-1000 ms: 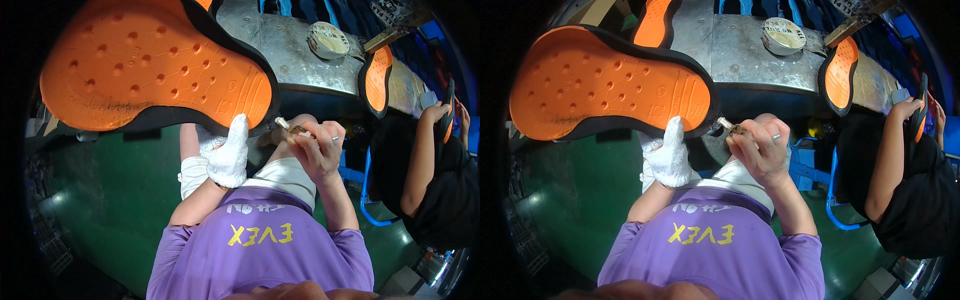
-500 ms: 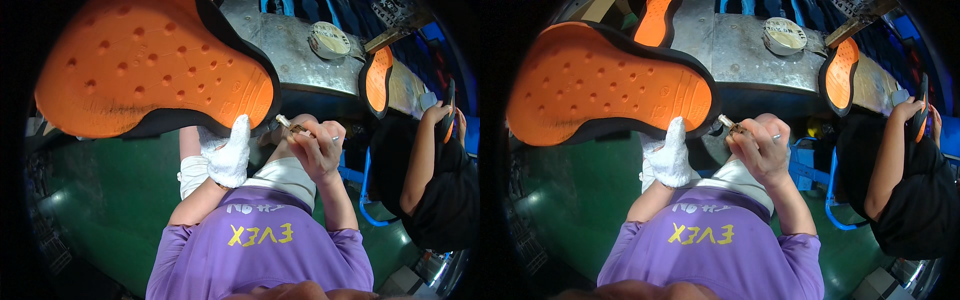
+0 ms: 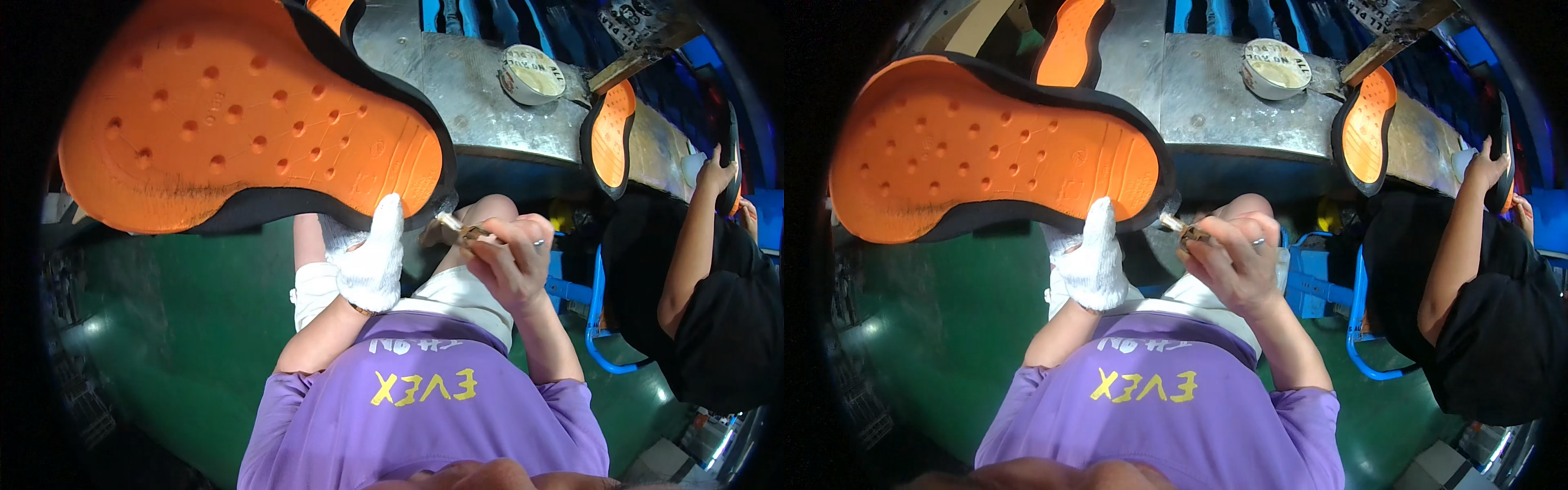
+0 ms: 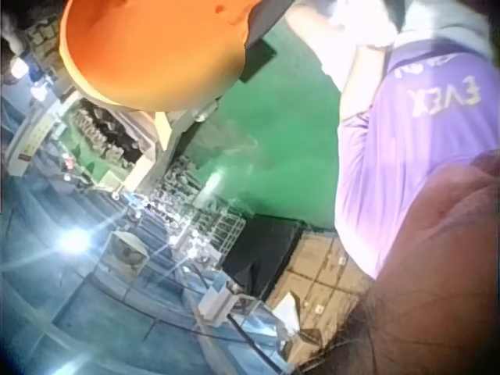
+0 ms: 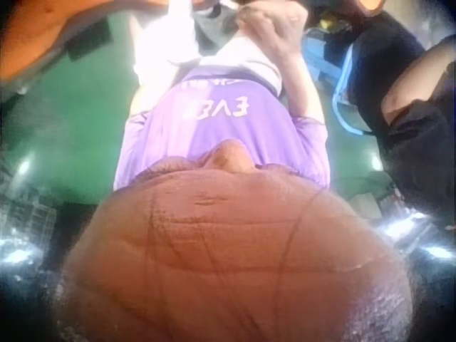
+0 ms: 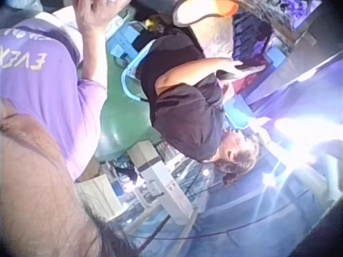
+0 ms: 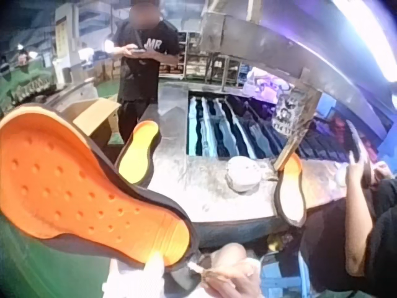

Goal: The person applies glue to the edges of shoe soles using a small brush. They repeatedly dip the brush into a container and coat the perimeter of orange and gray soles, then place them on the workbench.

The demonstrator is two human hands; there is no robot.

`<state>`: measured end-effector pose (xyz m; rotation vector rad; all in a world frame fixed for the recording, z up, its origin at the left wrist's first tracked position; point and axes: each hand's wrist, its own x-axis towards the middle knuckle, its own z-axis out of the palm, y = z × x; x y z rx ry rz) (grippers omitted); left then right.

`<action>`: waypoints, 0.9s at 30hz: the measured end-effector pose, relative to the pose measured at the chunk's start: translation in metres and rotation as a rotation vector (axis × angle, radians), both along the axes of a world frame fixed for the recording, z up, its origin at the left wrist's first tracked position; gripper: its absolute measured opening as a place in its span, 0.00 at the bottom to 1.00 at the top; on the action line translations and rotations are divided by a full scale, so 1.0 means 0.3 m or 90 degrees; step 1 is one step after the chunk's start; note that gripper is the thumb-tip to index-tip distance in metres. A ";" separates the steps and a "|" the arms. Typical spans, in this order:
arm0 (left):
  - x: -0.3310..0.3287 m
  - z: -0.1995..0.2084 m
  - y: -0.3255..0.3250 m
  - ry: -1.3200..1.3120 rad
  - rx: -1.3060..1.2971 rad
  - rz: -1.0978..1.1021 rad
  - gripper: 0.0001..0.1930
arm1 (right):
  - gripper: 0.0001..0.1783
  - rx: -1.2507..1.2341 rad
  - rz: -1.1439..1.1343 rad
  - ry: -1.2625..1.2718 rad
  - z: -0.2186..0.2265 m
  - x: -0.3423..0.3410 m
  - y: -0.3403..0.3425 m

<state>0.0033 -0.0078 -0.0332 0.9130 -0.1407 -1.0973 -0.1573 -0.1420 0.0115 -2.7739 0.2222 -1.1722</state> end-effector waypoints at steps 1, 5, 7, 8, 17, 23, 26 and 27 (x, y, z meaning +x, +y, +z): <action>0.004 0.028 -0.004 -0.002 0.028 -0.006 0.23 | 0.16 0.000 0.010 0.000 -0.008 0.004 -0.002; 0.014 -0.019 0.027 -0.335 0.241 0.016 0.18 | 0.16 -0.013 -0.002 -0.008 -0.024 0.005 -0.011; 0.021 -0.042 0.035 -0.440 0.309 0.047 0.16 | 0.17 -0.009 -0.030 -0.003 -0.024 0.001 -0.027; 0.020 -0.047 0.030 -0.441 0.297 0.096 0.15 | 0.17 -0.006 -0.038 0.005 -0.020 -0.002 -0.039; 0.001 0.015 -0.029 -0.290 0.235 0.332 0.17 | 0.16 0.011 -0.073 -0.009 0.018 -0.002 -0.028; -0.010 0.142 -0.091 -0.228 0.025 0.348 0.19 | 0.15 -0.006 0.014 0.011 -0.017 -0.004 0.010; 0.046 0.156 -0.148 -0.268 0.015 0.309 0.24 | 0.15 0.106 0.040 -0.001 -0.001 -0.033 0.000; 0.085 0.137 -0.168 -0.316 0.016 0.285 0.26 | 0.15 0.148 0.051 -0.043 -0.001 -0.038 -0.012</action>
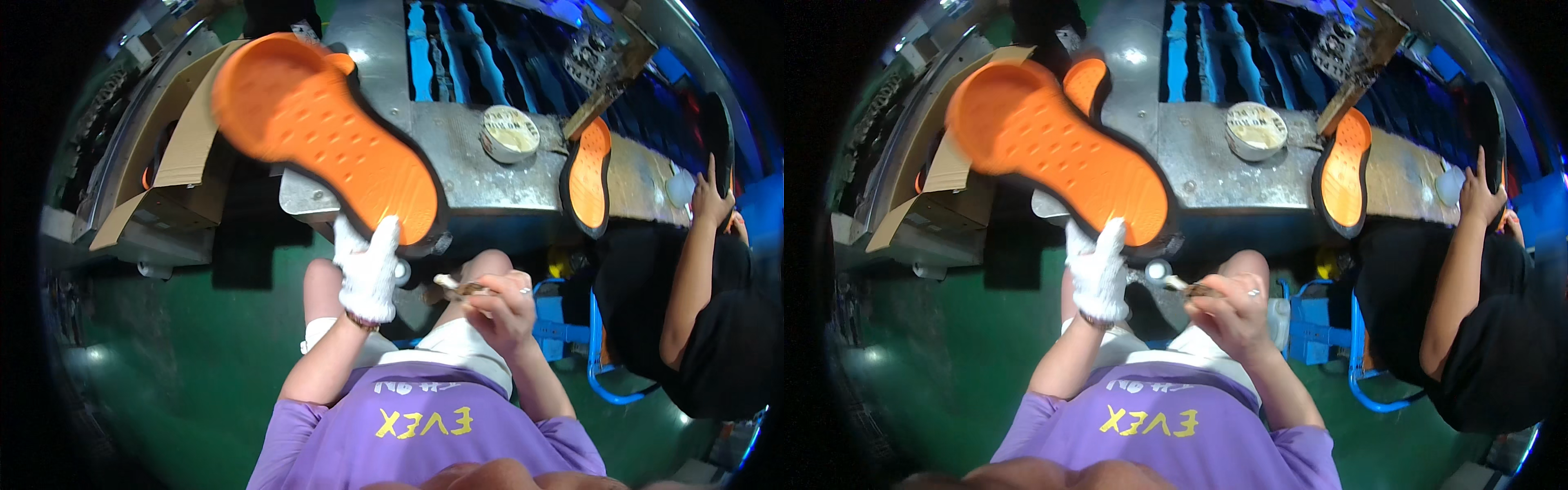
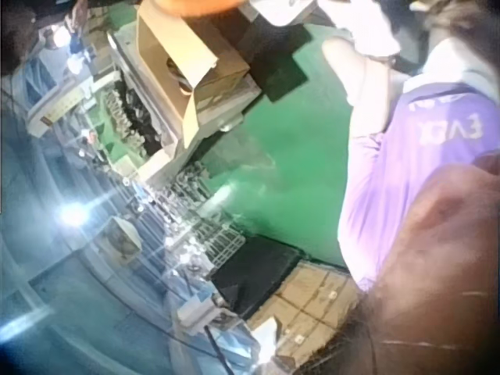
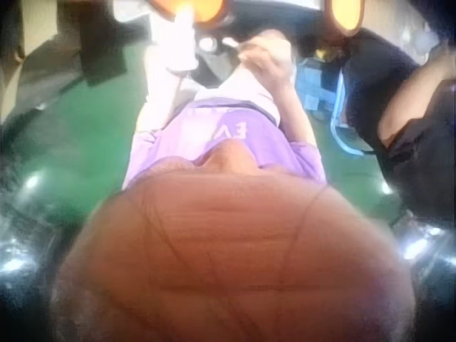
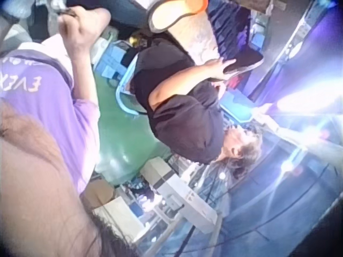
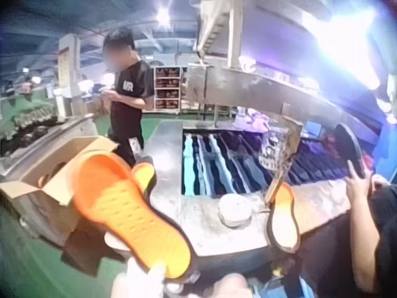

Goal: The person applies glue to the edges of shoe soles using a small brush. They repeatedly dip the brush into a container and coat the perimeter of orange and gray soles, then place them on the workbench.

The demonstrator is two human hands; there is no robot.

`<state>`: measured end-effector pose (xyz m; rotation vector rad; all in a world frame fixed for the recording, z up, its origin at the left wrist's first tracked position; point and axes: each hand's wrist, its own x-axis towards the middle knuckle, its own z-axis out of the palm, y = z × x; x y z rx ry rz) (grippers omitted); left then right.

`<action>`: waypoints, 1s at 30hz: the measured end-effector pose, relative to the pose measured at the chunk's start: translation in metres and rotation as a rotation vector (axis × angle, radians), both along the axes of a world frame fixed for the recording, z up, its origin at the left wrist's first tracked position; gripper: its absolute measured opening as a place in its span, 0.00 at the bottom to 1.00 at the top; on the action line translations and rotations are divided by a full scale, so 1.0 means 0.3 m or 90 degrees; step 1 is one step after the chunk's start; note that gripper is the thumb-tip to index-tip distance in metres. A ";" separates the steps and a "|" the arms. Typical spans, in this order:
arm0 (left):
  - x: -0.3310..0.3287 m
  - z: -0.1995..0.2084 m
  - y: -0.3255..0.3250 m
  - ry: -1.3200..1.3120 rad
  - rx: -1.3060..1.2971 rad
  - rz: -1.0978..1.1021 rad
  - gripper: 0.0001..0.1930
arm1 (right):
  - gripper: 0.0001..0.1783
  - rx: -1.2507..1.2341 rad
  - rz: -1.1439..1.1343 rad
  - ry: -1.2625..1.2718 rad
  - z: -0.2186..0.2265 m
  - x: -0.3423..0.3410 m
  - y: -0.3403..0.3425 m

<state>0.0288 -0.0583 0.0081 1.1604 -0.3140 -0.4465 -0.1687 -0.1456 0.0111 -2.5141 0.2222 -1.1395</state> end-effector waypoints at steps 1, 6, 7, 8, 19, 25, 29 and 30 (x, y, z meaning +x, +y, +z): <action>0.044 -0.018 -0.053 -0.017 -0.075 -0.029 0.29 | 0.15 0.012 -0.024 -0.047 -0.008 -0.003 -0.007; 0.268 -0.065 -0.264 -0.032 0.112 -0.224 0.36 | 0.11 0.036 -0.173 -0.070 0.017 0.001 -0.054; 0.277 -0.053 -0.309 -0.273 0.352 -0.144 0.34 | 0.11 0.035 -0.184 -0.074 0.032 -0.002 -0.078; 0.292 -0.048 -0.321 -0.310 0.379 -0.132 0.33 | 0.10 0.024 -0.193 -0.086 0.046 0.002 -0.112; 0.585 -0.141 -0.006 -0.704 0.542 0.108 0.21 | 0.09 -0.121 -0.279 0.086 0.205 0.246 -0.648; 0.479 -0.171 0.103 -0.737 0.373 0.135 0.12 | 0.12 -0.205 -0.329 0.310 0.150 0.353 -0.743; 0.402 -0.180 0.201 -0.577 0.266 0.102 0.13 | 0.12 -0.250 -0.297 0.349 0.106 0.384 -0.774; 0.415 -0.187 0.216 -0.564 0.218 0.105 0.18 | 0.13 -0.261 -0.296 0.350 0.097 0.385 -0.782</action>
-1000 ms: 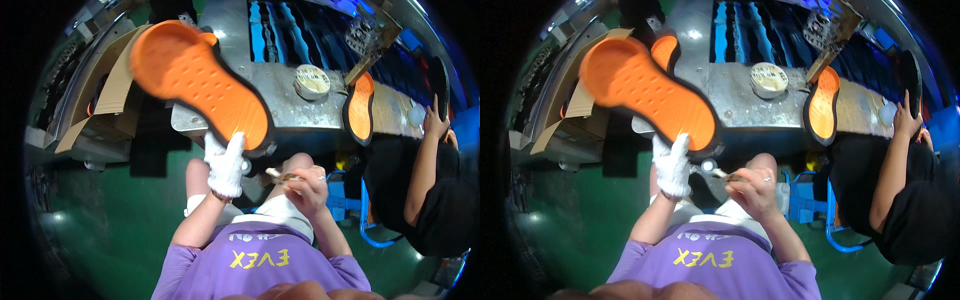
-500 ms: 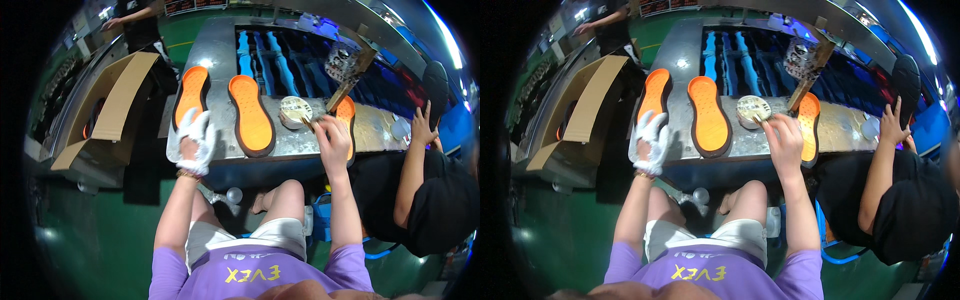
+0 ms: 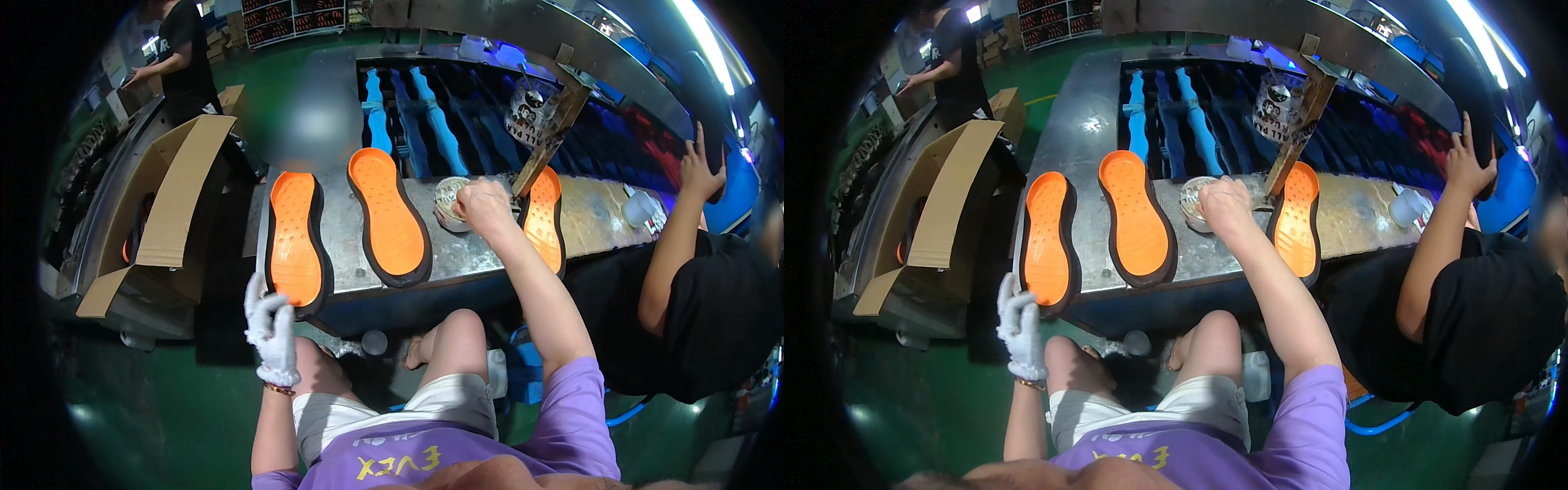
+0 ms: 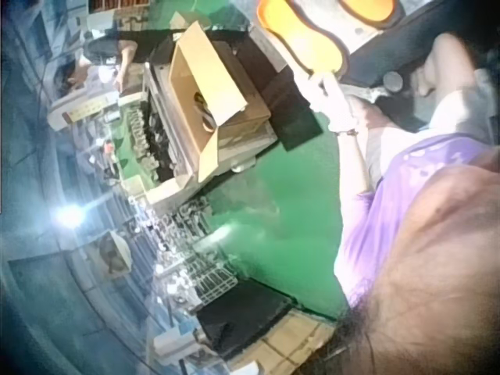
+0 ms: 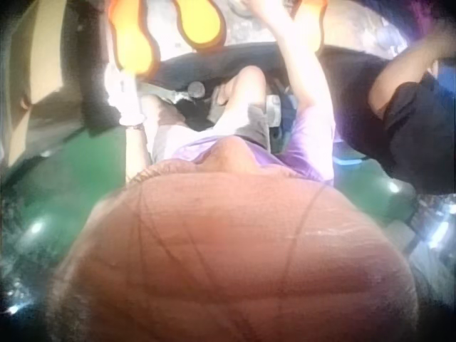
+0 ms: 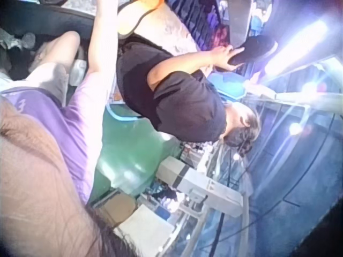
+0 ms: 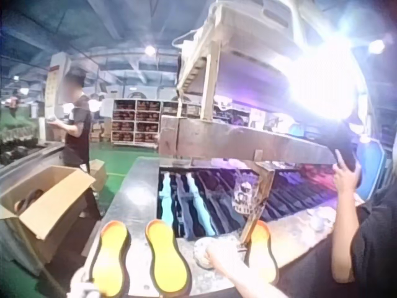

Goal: The person applies glue to the edges of shoe soles using a small brush. They repeatedly dip the brush into a container and coat the perimeter of orange and gray soles, then place them on the workbench.

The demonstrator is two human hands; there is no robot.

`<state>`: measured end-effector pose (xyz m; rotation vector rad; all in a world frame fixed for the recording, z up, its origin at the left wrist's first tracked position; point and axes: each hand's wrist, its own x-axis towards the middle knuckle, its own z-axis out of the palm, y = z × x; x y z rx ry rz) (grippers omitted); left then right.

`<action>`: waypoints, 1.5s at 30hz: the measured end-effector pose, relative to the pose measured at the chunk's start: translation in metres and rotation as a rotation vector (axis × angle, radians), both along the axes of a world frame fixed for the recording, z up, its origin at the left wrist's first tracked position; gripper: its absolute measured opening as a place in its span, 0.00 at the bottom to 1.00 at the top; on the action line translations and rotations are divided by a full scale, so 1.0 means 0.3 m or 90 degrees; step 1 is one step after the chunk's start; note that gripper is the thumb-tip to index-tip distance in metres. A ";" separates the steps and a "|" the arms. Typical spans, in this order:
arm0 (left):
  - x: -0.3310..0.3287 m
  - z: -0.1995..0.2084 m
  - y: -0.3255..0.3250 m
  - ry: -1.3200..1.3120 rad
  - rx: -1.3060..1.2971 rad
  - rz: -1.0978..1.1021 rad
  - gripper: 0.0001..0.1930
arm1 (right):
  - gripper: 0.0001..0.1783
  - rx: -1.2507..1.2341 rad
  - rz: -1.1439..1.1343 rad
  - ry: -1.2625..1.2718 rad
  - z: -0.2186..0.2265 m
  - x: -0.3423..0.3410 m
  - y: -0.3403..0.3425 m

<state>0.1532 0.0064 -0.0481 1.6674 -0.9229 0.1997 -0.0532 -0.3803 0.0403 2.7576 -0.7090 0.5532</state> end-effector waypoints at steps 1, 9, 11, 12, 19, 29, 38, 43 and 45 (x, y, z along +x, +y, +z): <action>0.015 0.031 -0.019 0.024 0.040 0.041 0.16 | 0.13 -0.010 -0.005 0.010 -0.010 -0.021 -0.010; 0.208 0.001 -0.062 0.395 0.243 0.095 0.39 | 0.12 0.021 0.042 -0.056 0.079 -0.023 0.012; 0.239 -0.051 -0.041 0.361 0.213 0.091 0.38 | 0.12 0.015 0.056 -0.061 0.098 -0.044 0.023; 0.256 -0.072 -0.034 0.358 0.228 0.098 0.36 | 0.11 0.009 0.061 -0.038 0.094 -0.056 0.021; 0.306 -0.071 0.091 0.291 0.383 0.144 0.34 | 0.08 0.030 0.107 -0.177 0.088 -0.094 0.059; -0.200 0.197 -0.019 0.502 -0.353 -0.014 0.20 | 0.06 0.108 0.106 -0.397 0.104 -0.166 0.349; -0.362 0.235 -0.049 0.364 -0.249 0.068 0.14 | 0.10 0.197 0.262 -0.342 0.059 -0.142 0.755; -0.382 0.219 -0.040 0.285 -0.200 0.062 0.15 | 0.10 0.189 0.273 -0.306 0.049 -0.132 0.778; -0.393 0.217 -0.033 0.381 -0.182 0.054 0.15 | 0.10 0.192 0.273 -0.297 0.045 -0.128 0.784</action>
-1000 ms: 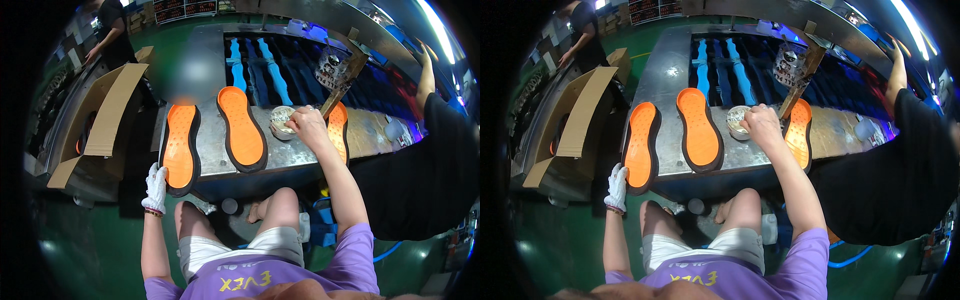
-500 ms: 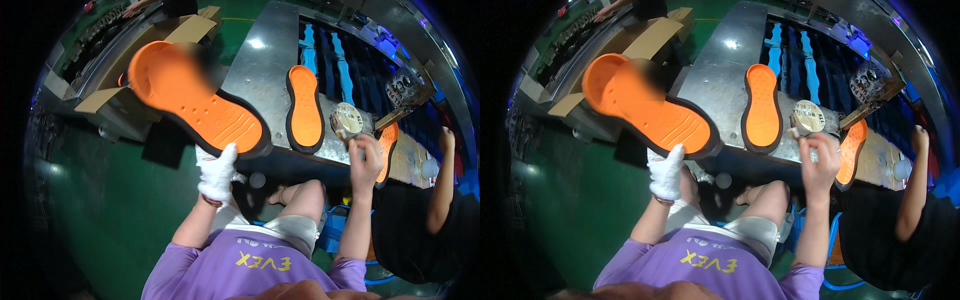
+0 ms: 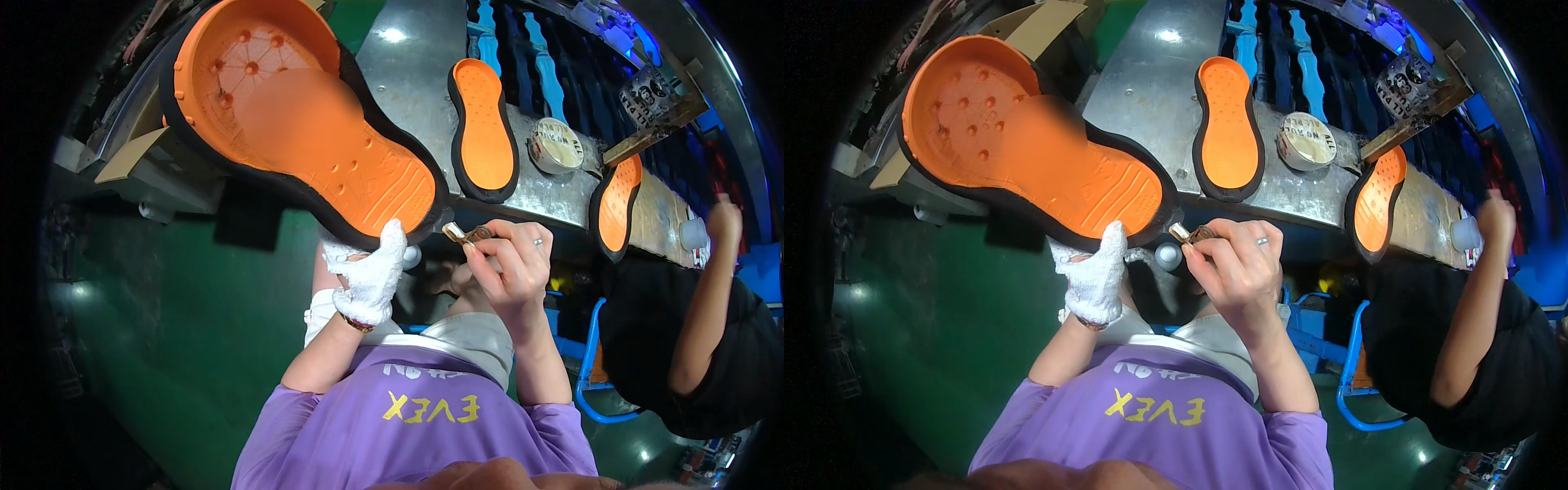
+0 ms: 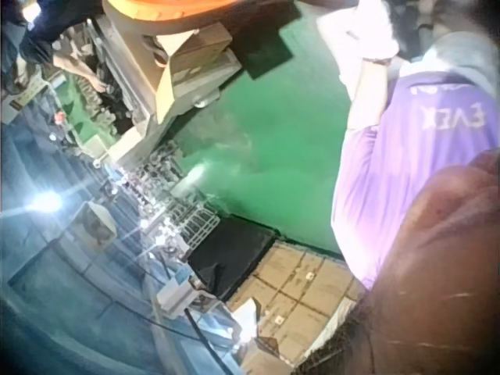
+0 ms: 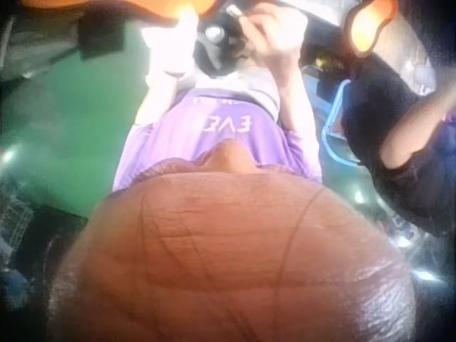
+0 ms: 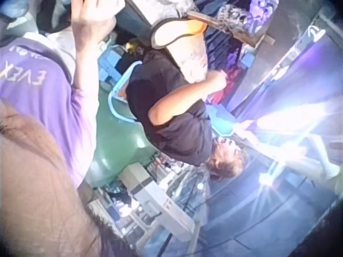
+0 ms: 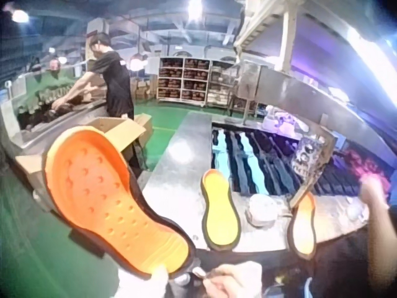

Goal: The person applies glue to the edges of shoe soles using a small brush. They repeatedly dip the brush into a container and coat the perimeter of orange and gray soles, then place them on the workbench.

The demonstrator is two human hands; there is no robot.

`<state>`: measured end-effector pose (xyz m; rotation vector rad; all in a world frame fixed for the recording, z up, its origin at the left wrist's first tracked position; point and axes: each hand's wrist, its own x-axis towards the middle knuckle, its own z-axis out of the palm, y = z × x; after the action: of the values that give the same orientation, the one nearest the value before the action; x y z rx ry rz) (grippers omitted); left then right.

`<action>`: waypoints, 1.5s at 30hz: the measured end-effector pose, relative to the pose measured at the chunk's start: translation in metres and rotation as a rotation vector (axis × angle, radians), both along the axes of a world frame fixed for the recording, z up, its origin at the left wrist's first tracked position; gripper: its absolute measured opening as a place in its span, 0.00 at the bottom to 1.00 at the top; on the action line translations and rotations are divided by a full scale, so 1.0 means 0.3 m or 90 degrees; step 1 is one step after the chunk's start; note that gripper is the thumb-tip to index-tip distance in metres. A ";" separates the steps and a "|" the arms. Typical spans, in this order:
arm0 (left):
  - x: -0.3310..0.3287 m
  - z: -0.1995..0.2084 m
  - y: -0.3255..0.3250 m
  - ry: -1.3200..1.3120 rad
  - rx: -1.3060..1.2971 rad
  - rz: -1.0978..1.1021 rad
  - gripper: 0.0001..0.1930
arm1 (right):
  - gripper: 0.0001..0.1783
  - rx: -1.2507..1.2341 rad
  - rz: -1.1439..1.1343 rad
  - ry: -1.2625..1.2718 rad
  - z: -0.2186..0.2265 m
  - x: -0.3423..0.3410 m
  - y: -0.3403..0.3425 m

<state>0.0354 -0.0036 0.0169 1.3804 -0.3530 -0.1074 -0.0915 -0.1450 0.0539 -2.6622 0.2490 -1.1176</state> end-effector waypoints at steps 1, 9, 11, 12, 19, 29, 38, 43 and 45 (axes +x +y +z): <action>0.000 0.000 0.009 0.032 0.022 -0.020 0.15 | 0.09 0.000 0.000 0.004 -0.002 0.002 0.003; -0.019 -0.011 0.019 -0.077 0.071 0.007 0.17 | 0.08 -0.027 0.002 0.056 -0.018 0.021 0.011; -0.018 0.000 0.015 -0.116 0.076 0.005 0.19 | 0.09 -0.040 0.001 0.064 -0.022 0.022 0.009; -0.020 -0.008 0.011 -0.114 0.073 0.007 0.19 | 0.09 -0.046 -0.005 0.066 -0.025 0.023 0.007; -0.012 -0.059 0.018 -0.088 0.079 -0.037 0.21 | 0.10 -0.055 -0.033 0.076 -0.048 0.022 -0.013; -0.022 -0.066 0.014 0.036 0.078 -0.045 0.13 | 0.09 -0.041 -0.052 0.069 -0.066 0.026 -0.025; -0.007 -0.174 0.020 0.072 0.061 -0.101 0.12 | 0.08 -0.054 -0.071 0.049 -0.073 0.021 -0.041; -0.029 -0.066 0.012 0.061 0.078 -0.035 0.11 | 0.08 -0.056 -0.059 0.066 -0.059 0.016 -0.030; -0.028 -0.071 0.012 0.030 0.060 -0.032 0.11 | 0.08 -0.064 -0.046 0.072 -0.059 0.021 -0.030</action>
<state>0.0270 -0.0001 -0.0044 1.4605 -0.3466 -0.2005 -0.0853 -0.1539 0.0362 -2.8302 0.3206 -1.0268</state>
